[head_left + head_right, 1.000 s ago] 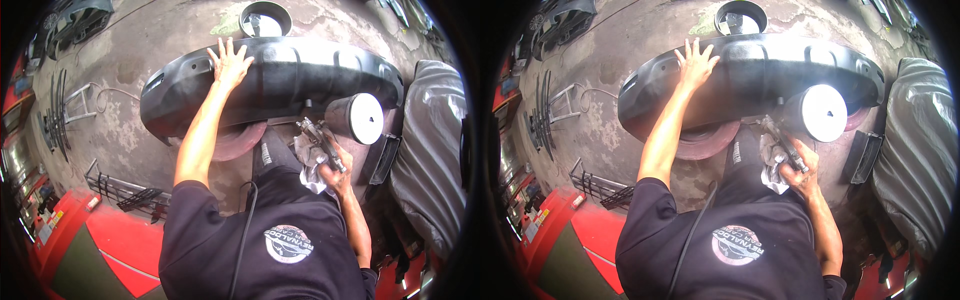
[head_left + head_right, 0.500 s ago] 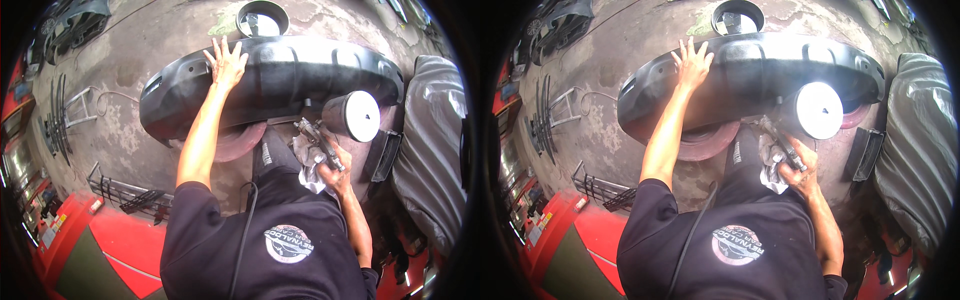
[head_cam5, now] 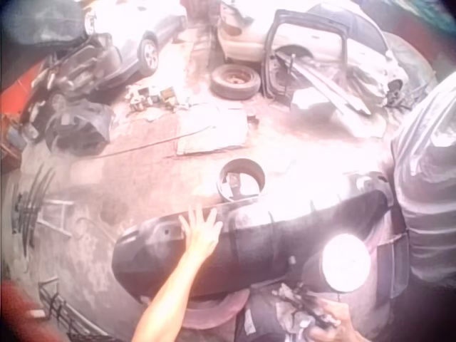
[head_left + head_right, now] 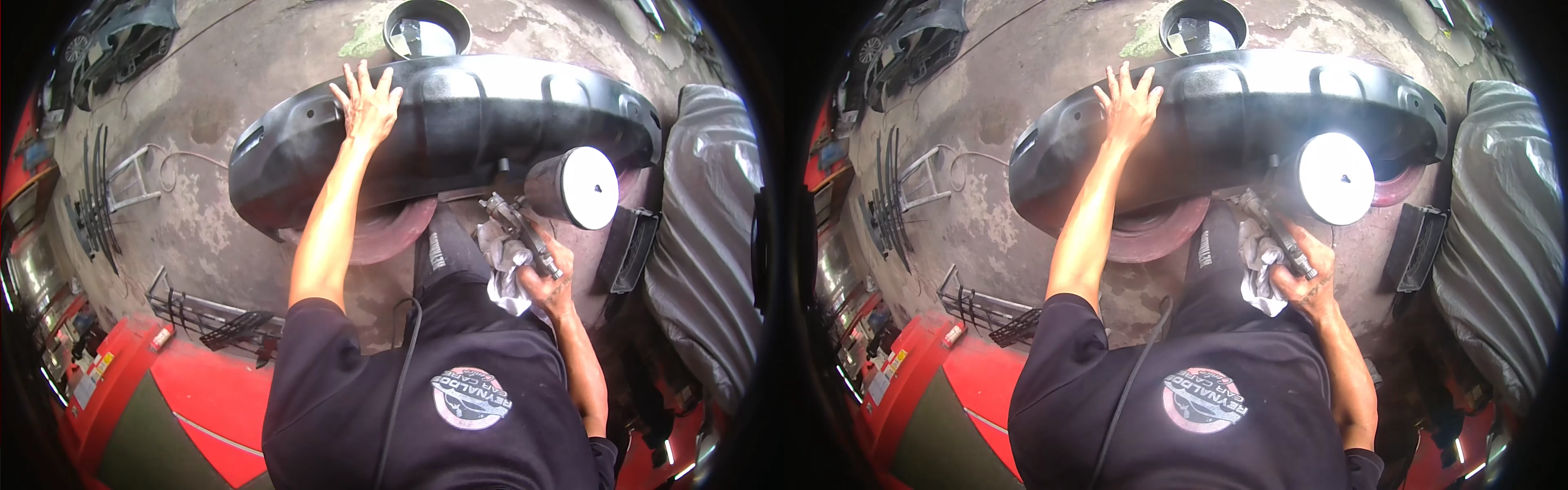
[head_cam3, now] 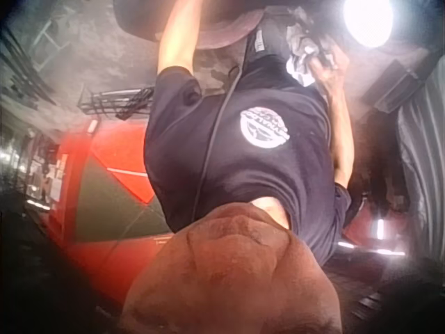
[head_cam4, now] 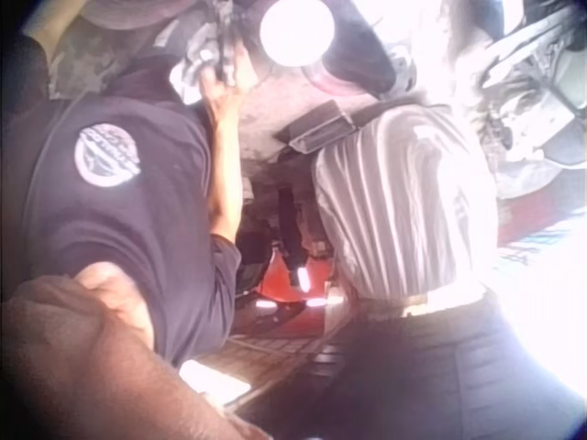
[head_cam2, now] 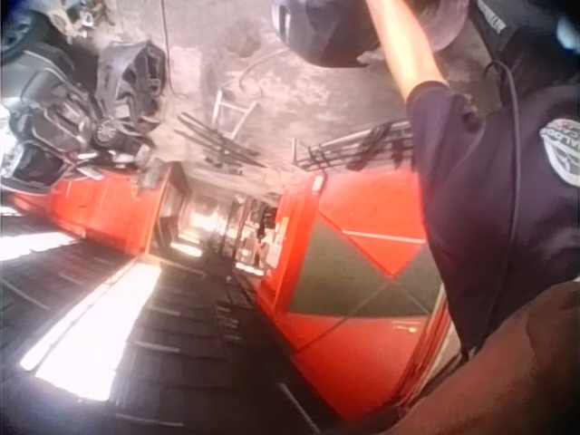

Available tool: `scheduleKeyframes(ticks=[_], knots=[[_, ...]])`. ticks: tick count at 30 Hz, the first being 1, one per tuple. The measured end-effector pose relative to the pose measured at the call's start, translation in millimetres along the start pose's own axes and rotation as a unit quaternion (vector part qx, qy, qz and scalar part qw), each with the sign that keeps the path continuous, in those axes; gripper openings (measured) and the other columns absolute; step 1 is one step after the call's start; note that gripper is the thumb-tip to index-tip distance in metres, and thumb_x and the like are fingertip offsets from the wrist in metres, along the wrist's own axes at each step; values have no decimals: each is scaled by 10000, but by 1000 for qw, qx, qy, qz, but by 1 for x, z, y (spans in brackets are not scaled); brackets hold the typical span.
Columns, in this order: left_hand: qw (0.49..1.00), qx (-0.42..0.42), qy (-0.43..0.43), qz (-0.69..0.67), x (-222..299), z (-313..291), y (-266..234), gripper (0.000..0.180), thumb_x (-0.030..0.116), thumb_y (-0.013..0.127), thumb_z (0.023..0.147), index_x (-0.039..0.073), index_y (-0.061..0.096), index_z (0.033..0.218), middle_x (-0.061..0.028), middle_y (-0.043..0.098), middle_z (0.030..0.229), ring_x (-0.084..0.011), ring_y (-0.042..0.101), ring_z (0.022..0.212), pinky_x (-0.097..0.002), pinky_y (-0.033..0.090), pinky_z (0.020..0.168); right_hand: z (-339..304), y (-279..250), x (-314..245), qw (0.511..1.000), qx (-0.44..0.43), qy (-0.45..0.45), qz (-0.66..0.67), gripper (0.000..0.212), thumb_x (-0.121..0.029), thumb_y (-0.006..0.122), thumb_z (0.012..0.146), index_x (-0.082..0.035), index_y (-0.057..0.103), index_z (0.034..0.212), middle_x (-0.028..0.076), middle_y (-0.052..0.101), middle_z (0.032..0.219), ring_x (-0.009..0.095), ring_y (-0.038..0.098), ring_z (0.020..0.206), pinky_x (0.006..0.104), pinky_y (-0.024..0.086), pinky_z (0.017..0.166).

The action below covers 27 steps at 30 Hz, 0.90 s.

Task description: The person pours paint into a spray gun cup, wipes the rim, and attaches the lid. They then spray paint a car bumper resting on tires, moving around it to cover the surface.

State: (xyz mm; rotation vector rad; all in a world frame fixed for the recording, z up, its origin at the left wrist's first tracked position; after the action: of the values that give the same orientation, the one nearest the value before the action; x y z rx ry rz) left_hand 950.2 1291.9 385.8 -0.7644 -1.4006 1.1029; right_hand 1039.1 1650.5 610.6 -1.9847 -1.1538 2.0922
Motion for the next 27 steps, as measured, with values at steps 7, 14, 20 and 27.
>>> scheduleKeyframes(ticks=[7, 14, 20, 27], knots=[[1000, 6, 8, -24, 7, -4, -8, 437, 387, 612, 1030, 129, 641, 1382, -264, 369, 1602, -533, 188, 1554, -818, 125, 1171, -6, -1, 0, 999, -4, 49, 0, 656, -77, 620, 700, 81, 635, 1336, 252, 752, 1030, 371, 765, 904, 399, 580, 841], [999, 36, -14, -14, 4, -1, -2, 428, 363, 604, 1033, 153, 634, 1405, -266, 374, 1601, -554, 196, 1542, -815, 140, 1168, -6, 0, 1, 999, -8, 24, -29, 646, -69, 626, 700, 73, 636, 1330, 246, 747, 1050, 365, 762, 910, 401, 581, 837], [999, 7, 31, 34, 17, -5, -4, 357, 355, 580, 1045, 172, 675, 1336, -237, 414, 1585, -532, 242, 1536, -817, 163, 1162, -7, 2, 2, 1000, -12, 2, -16, 656, -74, 631, 717, 55, 623, 1361, 239, 746, 1081, 359, 759, 937, 399, 582, 848], [967, 78, -85, -229, 60, -87, -59, 165, 198, 644, 997, 45, 699, 1026, -143, 667, 1186, -339, 594, 1189, -503, 459, 1030, -16, 0, 15, 961, 17, -202, -186, 241, -41, 745, 544, -9, 698, 778, 248, 684, 1197, 347, 746, 864, 403, 608, 657]])
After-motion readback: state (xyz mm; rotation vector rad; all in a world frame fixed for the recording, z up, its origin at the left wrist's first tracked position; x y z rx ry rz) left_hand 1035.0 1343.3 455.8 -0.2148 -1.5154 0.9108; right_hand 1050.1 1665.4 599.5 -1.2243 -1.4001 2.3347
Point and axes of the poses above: each hand's wrist, its own z-axis towards the middle knuckle, its own y-axis out of the palm, x = y × z, the point moved 1 cm from there along z, towards the middle knuckle
